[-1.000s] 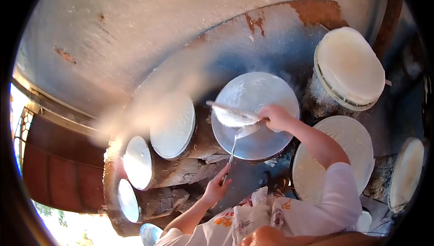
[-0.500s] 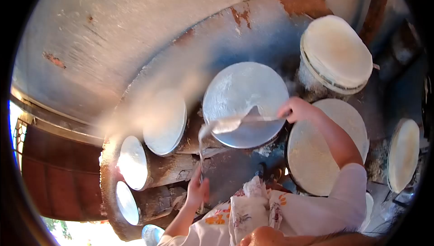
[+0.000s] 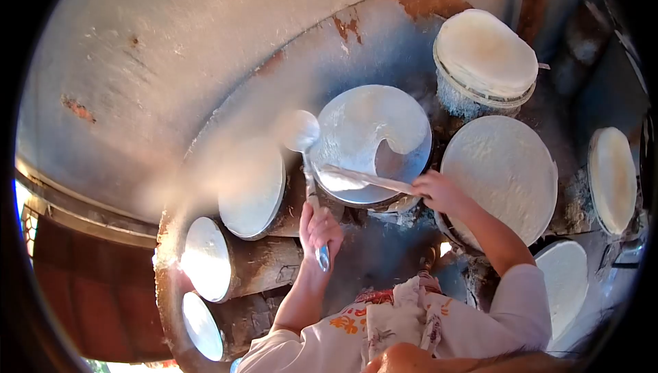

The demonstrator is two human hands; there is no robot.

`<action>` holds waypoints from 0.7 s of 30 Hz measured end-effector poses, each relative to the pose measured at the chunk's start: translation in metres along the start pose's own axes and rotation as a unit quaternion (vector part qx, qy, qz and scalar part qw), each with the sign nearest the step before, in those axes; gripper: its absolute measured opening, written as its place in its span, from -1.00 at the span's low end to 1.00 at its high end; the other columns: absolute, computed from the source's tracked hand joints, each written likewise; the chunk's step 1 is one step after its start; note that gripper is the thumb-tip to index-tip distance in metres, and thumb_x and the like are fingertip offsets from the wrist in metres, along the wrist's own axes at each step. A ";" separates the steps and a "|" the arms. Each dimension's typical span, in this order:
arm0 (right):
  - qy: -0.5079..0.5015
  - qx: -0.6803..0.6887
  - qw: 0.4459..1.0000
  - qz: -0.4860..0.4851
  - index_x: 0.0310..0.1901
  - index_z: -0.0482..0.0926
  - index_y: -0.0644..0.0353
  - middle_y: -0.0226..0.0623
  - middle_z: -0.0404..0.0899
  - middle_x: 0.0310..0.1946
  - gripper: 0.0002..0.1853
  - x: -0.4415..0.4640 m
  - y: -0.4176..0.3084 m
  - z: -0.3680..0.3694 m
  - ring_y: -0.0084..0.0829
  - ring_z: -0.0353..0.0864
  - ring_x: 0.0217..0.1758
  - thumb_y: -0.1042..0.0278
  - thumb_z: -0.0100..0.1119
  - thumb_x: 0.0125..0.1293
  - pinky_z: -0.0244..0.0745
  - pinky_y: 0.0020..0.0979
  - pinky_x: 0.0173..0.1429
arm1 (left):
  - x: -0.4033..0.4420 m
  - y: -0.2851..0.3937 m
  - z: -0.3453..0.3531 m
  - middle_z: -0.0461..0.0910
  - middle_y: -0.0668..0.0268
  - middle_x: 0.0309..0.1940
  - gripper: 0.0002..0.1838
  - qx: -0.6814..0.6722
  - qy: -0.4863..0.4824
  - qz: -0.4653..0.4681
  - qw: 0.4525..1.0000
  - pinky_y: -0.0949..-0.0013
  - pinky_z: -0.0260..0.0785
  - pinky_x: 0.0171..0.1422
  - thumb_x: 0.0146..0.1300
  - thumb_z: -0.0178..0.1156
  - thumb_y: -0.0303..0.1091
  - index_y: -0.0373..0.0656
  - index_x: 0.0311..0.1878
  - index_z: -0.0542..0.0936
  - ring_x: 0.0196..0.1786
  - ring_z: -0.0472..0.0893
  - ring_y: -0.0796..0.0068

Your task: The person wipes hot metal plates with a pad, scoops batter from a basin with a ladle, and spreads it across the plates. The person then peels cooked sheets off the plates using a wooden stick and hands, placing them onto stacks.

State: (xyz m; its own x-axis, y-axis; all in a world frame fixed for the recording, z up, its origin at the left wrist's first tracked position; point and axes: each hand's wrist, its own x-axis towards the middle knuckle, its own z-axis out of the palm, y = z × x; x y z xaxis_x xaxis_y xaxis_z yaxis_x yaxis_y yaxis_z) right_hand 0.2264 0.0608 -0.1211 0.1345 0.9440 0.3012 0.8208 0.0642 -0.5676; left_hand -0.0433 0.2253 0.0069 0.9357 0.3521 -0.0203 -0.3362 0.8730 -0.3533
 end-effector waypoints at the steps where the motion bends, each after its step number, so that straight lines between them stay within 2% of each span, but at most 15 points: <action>1: -0.012 -0.035 0.999 0.000 -0.24 0.65 0.15 -0.34 0.58 -0.09 -0.69 -0.018 -0.021 -0.004 -0.28 0.53 -0.08 0.61 0.23 -0.10 0.48 -0.32 -0.01 | -0.020 0.006 0.010 0.22 0.52 -0.81 -0.49 0.028 -0.017 -0.006 0.999 0.56 0.13 -0.81 0.43 -0.06 -0.08 -0.06 -0.67 0.25 -0.85 0.19 0.72; 3: 0.119 0.185 0.956 0.192 -0.24 0.63 0.21 -0.30 0.58 -0.10 -0.67 -0.035 -0.077 0.017 -0.39 0.58 -0.16 0.70 0.22 -0.12 0.54 -0.36 -0.10 | -0.056 0.032 0.027 0.17 0.53 -0.82 -0.52 0.168 -0.068 -0.009 0.983 0.62 0.09 -0.82 0.44 -0.09 -0.04 -0.03 -0.62 0.22 -0.86 0.17 0.74; 4: 0.162 0.299 0.905 0.254 -0.16 0.59 0.21 -0.30 0.59 -0.15 -0.68 -0.022 -0.110 0.036 -0.44 0.57 -0.23 0.64 0.22 -0.03 0.50 -0.42 -0.18 | -0.070 0.045 0.036 0.17 0.52 -0.81 -0.52 0.240 -0.070 0.012 0.968 0.64 0.04 -0.82 0.46 -0.12 -0.05 -0.03 -0.62 0.20 -0.87 0.15 0.75; 5: 0.149 0.427 0.837 0.309 -0.09 0.54 0.20 -0.31 0.60 -0.19 -0.68 0.017 -0.150 0.056 -0.48 0.57 -0.30 0.57 0.21 0.05 0.46 -0.48 -0.26 | -0.079 0.055 0.040 0.16 0.53 -0.80 -0.52 0.306 -0.071 0.004 0.949 0.65 0.02 -0.83 0.46 -0.14 -0.04 -0.02 -0.61 0.18 -0.86 0.14 0.75; 6: 0.142 0.505 0.781 0.338 -0.02 0.50 0.19 -0.31 0.61 -0.23 -0.67 0.052 -0.179 0.088 -0.53 0.56 -0.36 0.51 0.21 0.14 0.43 -0.54 -0.34 | -0.086 0.054 0.046 0.13 0.52 -0.76 -0.79 0.342 -0.076 0.046 0.935 0.63 0.02 -0.82 0.47 -0.16 -0.09 0.03 -0.22 0.29 -0.85 0.13 0.75; 7: 0.149 0.548 0.745 0.349 0.05 0.45 0.18 -0.31 0.61 -0.28 -0.66 0.087 -0.197 0.133 -0.57 0.55 -0.43 0.44 0.20 0.23 0.39 -0.59 -0.42 | -0.092 0.053 0.052 0.10 0.51 -0.72 -0.69 0.378 -0.078 0.089 0.918 0.62 0.02 -0.82 0.49 -0.17 -0.14 0.07 0.17 0.41 -0.84 0.11 0.75; 8: 0.145 0.523 0.770 0.335 0.09 0.41 0.14 -0.28 0.61 -0.30 -0.67 0.117 -0.190 0.186 -0.58 0.52 -0.53 0.34 0.13 0.31 0.36 -0.55 -0.53 | -0.101 0.058 0.054 0.10 0.50 -0.71 -0.64 0.416 -0.085 0.085 0.901 0.62 0.03 -0.81 0.48 -0.16 -0.17 0.30 0.31 0.19 -0.83 0.09 0.74; 9: 0.199 0.583 0.719 0.322 0.12 0.34 0.11 -0.29 0.59 -0.37 -0.67 0.141 -0.177 0.238 -0.59 0.44 -0.62 0.32 0.06 0.35 0.31 -0.51 -0.61 | -0.106 0.066 0.058 0.09 0.48 -0.70 -0.45 0.453 -0.100 0.075 0.882 0.61 0.03 -0.81 0.48 -0.15 -0.20 0.52 0.44 -0.02 -0.83 0.07 0.74; 10: 0.227 0.614 0.675 0.341 0.13 0.30 0.11 -0.31 0.55 -0.43 -0.66 0.139 -0.191 0.267 -0.59 0.40 -0.64 0.30 0.04 0.37 0.29 -0.51 -0.62 | -0.129 0.068 0.059 0.12 0.47 -0.69 -0.35 0.488 -0.118 0.077 0.861 0.62 0.00 -0.80 0.47 -0.13 -0.25 0.46 0.47 -0.19 -0.80 0.09 0.73; 11: 0.245 0.643 0.630 0.359 0.13 0.26 0.11 -0.33 0.51 -0.48 -0.66 0.136 -0.202 0.280 -0.60 0.37 -0.66 0.28 0.02 0.38 0.27 -0.50 -0.64 | -0.134 0.077 0.060 0.11 0.46 -0.69 -0.37 0.509 -0.125 0.085 0.848 0.62 0.00 -0.81 0.48 -0.15 -0.26 0.45 0.47 -0.16 -0.81 0.08 0.73; 13: 0.292 0.641 0.602 0.375 -0.02 0.29 0.07 -0.39 0.39 -0.51 -0.81 0.116 -0.218 0.285 -0.61 0.28 -0.66 0.26 -0.04 0.43 0.20 -0.52 -0.62 | -0.154 0.091 0.069 0.09 0.46 -0.70 -0.41 0.556 -0.113 0.098 0.818 0.62 0.00 -0.82 0.49 -0.19 -0.28 0.44 0.47 -0.11 -0.83 0.06 0.72; 14: 0.315 0.653 0.580 0.373 0.04 0.25 -0.03 -0.43 0.32 -0.50 -0.80 0.097 -0.234 0.281 -0.64 0.19 -0.67 0.24 -0.07 0.45 0.13 -0.53 -0.63 | -0.163 0.091 0.070 0.08 0.46 -0.70 -0.40 0.572 -0.101 0.109 0.807 0.60 -0.01 -0.82 0.49 -0.21 -0.30 0.41 0.47 -0.14 -0.82 0.05 0.71; 15: 0.328 0.661 0.572 0.360 0.05 0.24 -0.10 -0.45 0.31 -0.49 -0.79 0.079 -0.239 0.289 -0.65 0.15 -0.68 0.21 -0.05 0.45 0.10 -0.54 -0.62 | -0.168 0.097 0.071 0.09 0.46 -0.70 -0.40 0.570 -0.102 0.103 0.809 0.60 -0.01 -0.81 0.50 -0.21 -0.29 0.41 0.48 -0.14 -0.82 0.05 0.71; 17: 0.367 0.630 0.543 0.417 0.12 0.21 -0.04 -0.45 0.28 -0.48 -0.75 0.065 -0.263 0.261 -0.66 0.13 -0.66 0.25 -0.11 0.47 0.07 -0.52 -0.62 | -0.167 0.101 0.068 0.09 0.45 -0.70 -0.41 0.562 -0.117 0.101 0.812 0.59 -0.01 -0.81 0.50 -0.22 -0.29 0.39 0.48 -0.15 -0.81 0.04 0.71; 21: 0.440 0.585 0.537 0.418 0.05 0.28 -0.01 -0.42 0.32 -0.53 -0.82 0.044 -0.246 0.218 -0.63 0.17 -0.71 0.25 -0.14 0.48 0.10 -0.52 -0.67 | -0.178 0.112 0.065 0.09 0.45 -0.70 -0.36 0.600 -0.092 0.107 0.787 0.58 -0.02 -0.80 0.47 -0.14 -0.28 0.37 0.48 -0.16 -0.81 0.03 0.70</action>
State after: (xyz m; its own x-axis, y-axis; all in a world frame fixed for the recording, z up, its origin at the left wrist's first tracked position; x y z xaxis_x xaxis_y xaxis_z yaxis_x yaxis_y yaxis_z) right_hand -0.0911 0.1576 -0.1353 0.8179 0.3152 -0.4813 -0.5736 0.3829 -0.7241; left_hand -0.2543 0.2820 0.0316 0.8502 0.4806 0.2150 -0.4455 0.4389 0.7804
